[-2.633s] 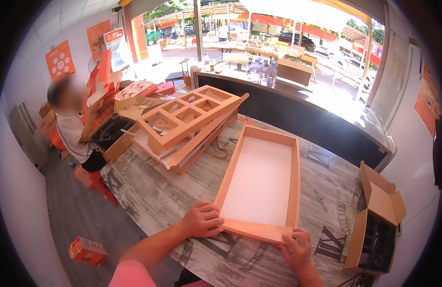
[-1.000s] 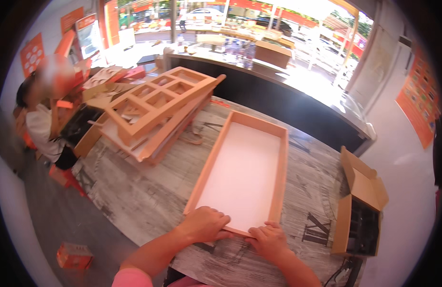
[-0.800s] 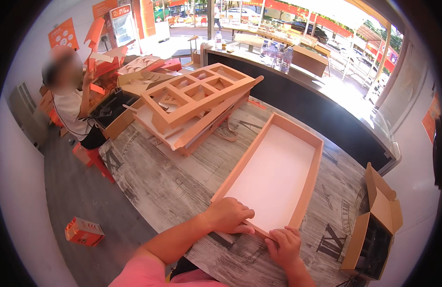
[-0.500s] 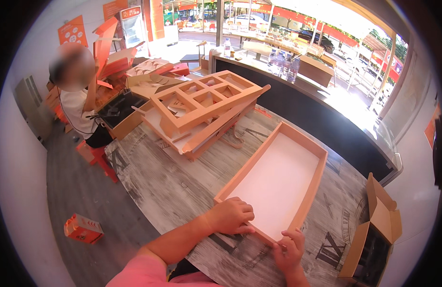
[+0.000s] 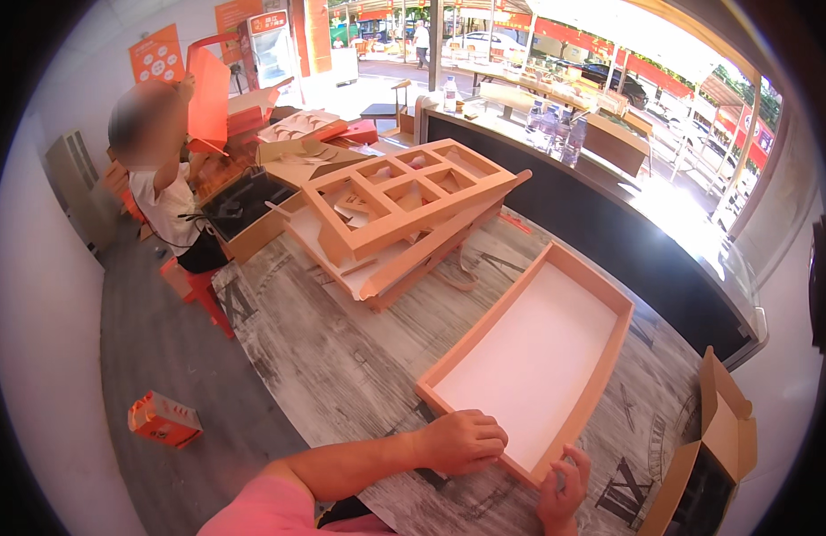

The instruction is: The person assembles a flat-packed cardboard box by folding and tucking its flaps into place. They then place a smaller pre-folded box with a red label into a compartment of a larger tray and continue folding the tray's side flaps.

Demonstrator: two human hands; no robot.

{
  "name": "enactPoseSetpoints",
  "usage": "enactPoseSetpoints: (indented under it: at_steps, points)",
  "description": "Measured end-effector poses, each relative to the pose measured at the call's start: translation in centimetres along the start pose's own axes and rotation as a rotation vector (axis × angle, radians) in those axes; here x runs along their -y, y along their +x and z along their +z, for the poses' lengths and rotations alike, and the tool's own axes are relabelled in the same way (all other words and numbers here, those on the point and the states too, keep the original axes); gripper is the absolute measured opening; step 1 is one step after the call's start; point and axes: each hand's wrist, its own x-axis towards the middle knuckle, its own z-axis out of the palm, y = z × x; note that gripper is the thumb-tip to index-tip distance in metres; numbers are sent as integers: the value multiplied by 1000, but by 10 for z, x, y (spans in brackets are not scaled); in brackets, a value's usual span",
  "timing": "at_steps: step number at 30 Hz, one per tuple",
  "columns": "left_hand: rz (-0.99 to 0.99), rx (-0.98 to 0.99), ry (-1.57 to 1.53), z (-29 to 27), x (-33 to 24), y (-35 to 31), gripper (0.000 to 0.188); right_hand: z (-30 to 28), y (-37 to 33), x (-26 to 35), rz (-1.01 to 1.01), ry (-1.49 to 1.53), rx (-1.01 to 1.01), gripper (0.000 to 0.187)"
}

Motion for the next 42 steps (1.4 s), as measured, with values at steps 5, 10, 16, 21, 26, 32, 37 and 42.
enactPoseSetpoints:
  at_steps: [5, 10, 16, 21, 26, 32, 37, 42]
  points:
    - [-13, -6, -34, 0, -2, 2, 15, 16, -8, -17, -130, -49, -19, 21]
    - [-63, -17, 6, 4, -3, -3, 24, 2, -9, -10, -71, 16, 36, 33]
    - [-135, -27, 69, 9, -7, -1, 33, 2, -10, -14, 28, 125, -50, 41]
    - [-276, 37, 149, 3, 6, -3, 35, -3, 2, 2, 38, 21, -132, 48]
    - [-313, 74, 220, -31, 29, -14, 31, -3, 11, -4, -10, -58, -226, 45]
    - [-406, -286, 337, -71, 50, -21, 24, -5, 17, -8, -98, -201, -132, 37]
    - [-448, -433, 331, -59, 64, -27, 25, 0, 10, -24, -127, -267, 63, 38]
    - [-420, -271, 341, -33, 51, -26, 28, 4, 11, -14, -27, -138, 67, 56]
